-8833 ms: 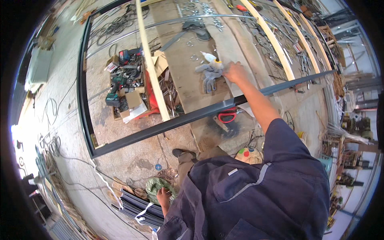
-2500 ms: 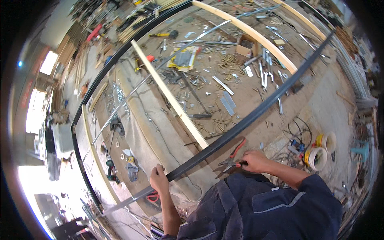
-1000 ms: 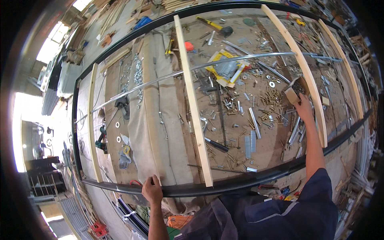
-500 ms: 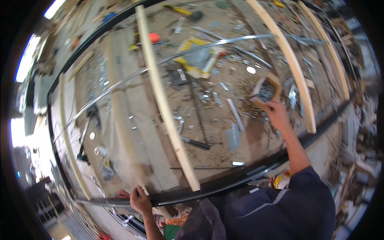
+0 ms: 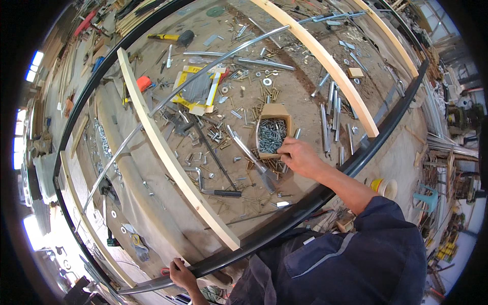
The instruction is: The person carries a large tabletop with a coworker and sets it aside. Then the person assembles a metal frame by placing wooden supports and using a cordless drill to fasten the frame components together.
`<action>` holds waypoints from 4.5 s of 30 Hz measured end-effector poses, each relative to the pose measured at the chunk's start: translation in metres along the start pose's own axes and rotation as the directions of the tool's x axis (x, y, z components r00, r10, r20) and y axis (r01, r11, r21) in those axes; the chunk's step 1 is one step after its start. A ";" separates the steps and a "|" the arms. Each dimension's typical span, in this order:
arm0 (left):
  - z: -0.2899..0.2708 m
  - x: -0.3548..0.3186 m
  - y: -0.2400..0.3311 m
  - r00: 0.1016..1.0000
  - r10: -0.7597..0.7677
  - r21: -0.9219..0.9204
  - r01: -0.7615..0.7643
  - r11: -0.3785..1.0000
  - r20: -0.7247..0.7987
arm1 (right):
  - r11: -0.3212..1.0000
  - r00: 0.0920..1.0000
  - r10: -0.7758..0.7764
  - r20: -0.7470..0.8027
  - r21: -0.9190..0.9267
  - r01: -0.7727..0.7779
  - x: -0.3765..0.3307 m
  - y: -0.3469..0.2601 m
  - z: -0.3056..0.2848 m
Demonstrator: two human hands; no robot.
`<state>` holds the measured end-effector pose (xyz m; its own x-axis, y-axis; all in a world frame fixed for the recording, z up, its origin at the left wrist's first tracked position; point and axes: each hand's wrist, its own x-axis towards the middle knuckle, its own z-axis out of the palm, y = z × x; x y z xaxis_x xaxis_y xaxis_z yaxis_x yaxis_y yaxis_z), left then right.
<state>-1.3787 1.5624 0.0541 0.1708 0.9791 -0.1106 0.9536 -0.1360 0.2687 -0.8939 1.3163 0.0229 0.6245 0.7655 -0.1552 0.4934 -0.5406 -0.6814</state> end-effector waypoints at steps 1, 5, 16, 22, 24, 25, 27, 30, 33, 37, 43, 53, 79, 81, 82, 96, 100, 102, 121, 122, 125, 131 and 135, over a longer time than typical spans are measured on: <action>0.001 0.000 0.000 1.000 0.008 -0.004 -0.008 1.000 -0.003 | 1.000 1.000 0.006 -0.012 0.008 -0.005 -0.001 0.005 -0.001; 0.004 0.003 -0.005 0.999 0.049 -0.006 -0.049 0.999 -0.001 | 0.998 0.995 0.046 -0.085 0.043 -0.042 -0.001 0.032 -0.017; -0.002 0.005 -0.020 0.997 0.030 0.218 -0.046 0.975 0.076 | 0.950 0.897 0.180 -0.404 -0.165 -0.264 0.026 0.111 -0.092; -0.001 0.002 -0.019 0.998 0.060 0.202 -0.066 0.977 0.038 | 0.956 0.919 0.186 -0.348 -0.151 -0.251 0.033 0.114 -0.094; -0.002 0.001 -0.018 0.997 0.065 0.144 -0.068 0.987 0.029 | 0.963 0.917 0.176 -0.357 -0.131 -0.236 0.034 0.117 -0.090; 0.000 0.002 -0.021 0.998 0.064 0.132 -0.067 0.989 0.025 | 0.966 0.915 0.173 -0.364 -0.118 -0.230 0.034 0.120 -0.089; -0.002 0.001 -0.015 0.998 0.059 0.125 -0.062 0.990 0.023 | 0.968 0.913 0.170 -0.371 -0.111 -0.225 0.034 0.125 -0.087; -0.004 0.001 -0.012 0.998 0.049 0.163 -0.054 0.985 0.035 | 0.966 0.913 0.170 -0.371 -0.118 -0.228 0.035 0.124 -0.086; -0.009 0.000 0.000 0.998 -0.009 0.174 -0.001 0.985 0.059 | 0.968 0.914 0.163 -0.372 -0.118 -0.221 0.035 0.121 -0.087; -0.008 0.002 -0.006 0.998 0.006 0.159 -0.016 0.987 0.059 | 0.962 0.926 0.181 -0.330 -0.138 -0.237 0.038 0.123 -0.088; -0.005 0.003 -0.009 0.993 0.006 0.198 -0.030 0.980 0.120 | 0.958 0.926 0.199 -0.322 -0.133 -0.253 0.041 0.124 -0.085; -0.013 -0.007 0.007 0.972 -0.028 0.195 -0.018 0.981 0.234 | 0.958 0.936 0.220 -0.275 -0.118 -0.260 0.040 0.129 -0.091; 0.001 0.003 -0.002 0.994 0.021 -0.020 -0.023 1.000 -0.104 | 0.895 0.911 -0.409 -0.059 -0.219 0.388 0.269 -0.053 0.063; 0.001 0.005 -0.003 0.995 0.013 -0.010 -0.014 1.000 -0.096 | 0.886 0.922 -0.388 0.003 -0.274 0.373 0.284 -0.068 0.085; 0.000 0.006 -0.003 0.996 0.011 -0.007 -0.012 1.000 -0.085 | 0.880 0.927 -0.374 0.031 -0.305 0.365 0.289 -0.072 0.091; -0.008 0.012 0.002 0.987 0.106 -0.025 -0.109 0.994 -0.120 | 0.896 0.860 -0.139 0.490 -0.308 0.321 0.245 -0.149 0.035; -0.007 0.012 -0.004 0.984 0.115 -0.070 -0.125 0.990 -0.135 | 0.915 0.893 -0.388 0.229 -0.015 0.402 0.284 -0.229 0.063; -0.007 0.013 -0.005 0.989 0.093 -0.070 -0.102 0.992 -0.119 | 0.888 0.881 -0.454 0.132 -0.012 0.459 0.317 -0.262 0.093; -0.004 0.015 -0.010 0.991 0.067 -0.082 -0.076 0.994 -0.114 | 0.557 0.882 -0.124 0.454 -0.704 0.441 0.526 -0.304 0.238; -0.004 0.013 -0.011 0.991 0.065 -0.083 -0.075 0.994 -0.117 | 0.503 0.863 -0.085 0.499 -0.726 0.469 0.521 -0.311 0.233; -0.004 0.020 -0.008 0.985 0.114 -0.075 -0.124 0.989 -0.126 | 0.436 0.847 -0.084 0.524 -0.745 0.505 0.537 -0.280 0.220; -0.008 0.015 -0.009 0.986 0.101 -0.087 -0.113 0.990 -0.134 | 0.328 0.831 -0.032 0.555 -0.779 0.534 0.449 -0.302 0.213; -0.013 0.018 -0.001 0.983 0.104 -0.119 -0.122 0.985 -0.150 | 0.494 0.816 -0.118 0.566 -0.679 0.543 0.424 -0.299 0.197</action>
<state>-1.3800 1.5826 0.0645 0.2296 0.9713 0.0626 0.8894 -0.2355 0.3918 -0.8963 1.8711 0.0201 0.1083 0.8859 -0.4511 0.9940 -0.0886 0.0646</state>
